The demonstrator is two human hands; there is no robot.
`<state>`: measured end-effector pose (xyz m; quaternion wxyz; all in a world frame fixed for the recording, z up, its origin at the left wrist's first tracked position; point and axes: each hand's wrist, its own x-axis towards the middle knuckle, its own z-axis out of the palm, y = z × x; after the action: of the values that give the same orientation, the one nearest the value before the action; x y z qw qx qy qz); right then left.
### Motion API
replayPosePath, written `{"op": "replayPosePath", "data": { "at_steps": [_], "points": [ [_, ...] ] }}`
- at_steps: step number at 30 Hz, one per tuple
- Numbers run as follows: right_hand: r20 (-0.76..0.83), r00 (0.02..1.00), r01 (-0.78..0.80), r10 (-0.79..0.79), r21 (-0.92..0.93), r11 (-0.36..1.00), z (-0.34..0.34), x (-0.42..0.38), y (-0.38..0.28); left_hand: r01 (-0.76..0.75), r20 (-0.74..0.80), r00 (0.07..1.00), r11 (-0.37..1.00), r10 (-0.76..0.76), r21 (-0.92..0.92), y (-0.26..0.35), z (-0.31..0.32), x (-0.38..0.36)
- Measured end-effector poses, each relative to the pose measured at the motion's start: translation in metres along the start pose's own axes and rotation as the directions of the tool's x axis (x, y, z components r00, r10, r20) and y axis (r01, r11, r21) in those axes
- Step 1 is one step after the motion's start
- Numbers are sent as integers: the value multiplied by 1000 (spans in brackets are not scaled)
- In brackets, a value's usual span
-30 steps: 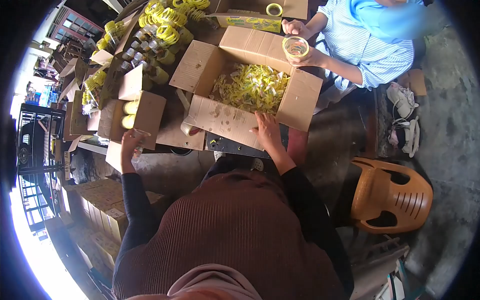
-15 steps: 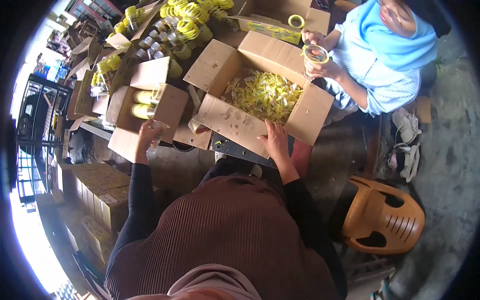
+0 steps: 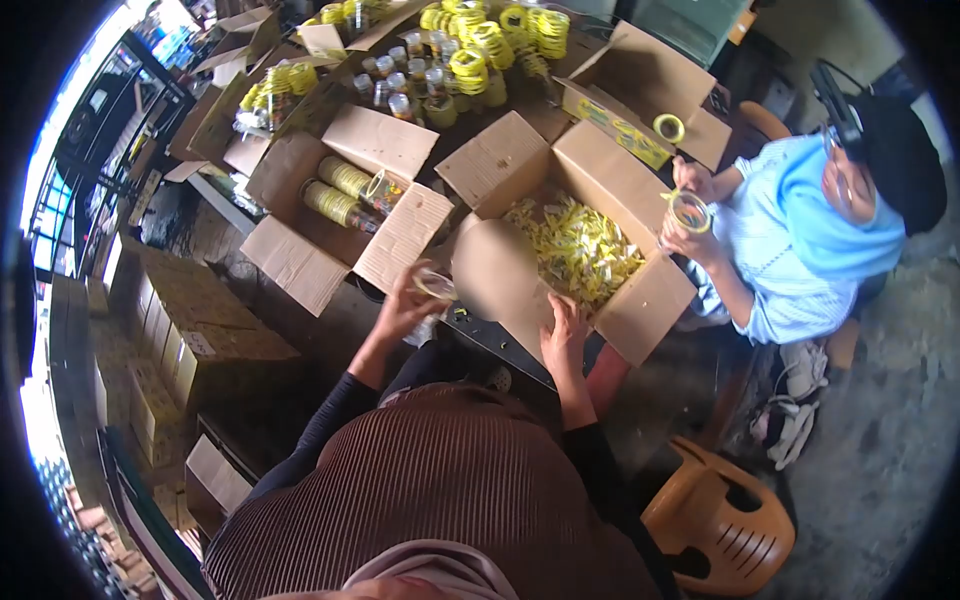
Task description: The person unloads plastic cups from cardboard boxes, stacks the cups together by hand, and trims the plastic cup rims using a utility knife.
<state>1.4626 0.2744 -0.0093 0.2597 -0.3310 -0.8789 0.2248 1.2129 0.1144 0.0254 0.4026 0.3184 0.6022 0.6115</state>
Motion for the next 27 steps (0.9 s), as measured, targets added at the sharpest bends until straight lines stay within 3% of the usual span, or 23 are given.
{"op": "replayPosePath", "data": {
  "at_steps": [1, 2, 3, 5, 9, 13, 15, 17, 19, 20, 23, 27],
  "points": [
    [8, 1000, 19, -19, 3, 1000, 2, 6, -8, -30, 49, 998, 995, 35, -99, -7, 11, -1],
    [12, 998, 64, -66, 147, 987, 5, 9, -15, -13, 75, 997, 998, 17, -57, 4, 25, -4],
    [11, 994, 102, -110, 287, 953, 7, 13, -25, -107, 62, 993, 977, 97, 186, 1, 30, -2],
    [57, 981, 152, -186, 378, 913, -12, 26, -70, -201, 136, 978, 888, 158, 414, 8, 37, -2],
    [53, 960, 226, -277, 442, 868, -4, 36, -101, -203, 218, 967, 914, 131, 352, 14, 27, 7],
    [24, 970, 195, -244, 527, 827, 2, 49, -132, -196, 238, 963, 933, 126, 301, 39, -6, 7],
    [40, 981, 123, -191, 635, 762, 11, 55, -144, -188, 216, 970, 909, 112, 372, 48, -27, 7],
    [38, 980, 127, -193, 629, 767, 19, 63, -156, -203, 216, 969, 882, 119, 425, 52, -48, 9],
    [17, 979, 141, -202, 661, 737, 27, 68, -170, -129, 253, 966, 947, 52, 296, 57, -66, 6],
    [8, 978, 156, -209, 643, 750, 30, 71, -179, -197, 259, 959, 930, 117, 310, 55, -74, 7],
    [-28, 990, 121, -141, 694, 710, 48, 75, -197, -161, 253, 961, 969, 111, 188, 56, -96, 6],
    [-17, 993, 99, -116, 644, 759, 62, 76, -217, -196, 275, 952, 958, 134, 210, 62, -120, 5]
  ]
}}
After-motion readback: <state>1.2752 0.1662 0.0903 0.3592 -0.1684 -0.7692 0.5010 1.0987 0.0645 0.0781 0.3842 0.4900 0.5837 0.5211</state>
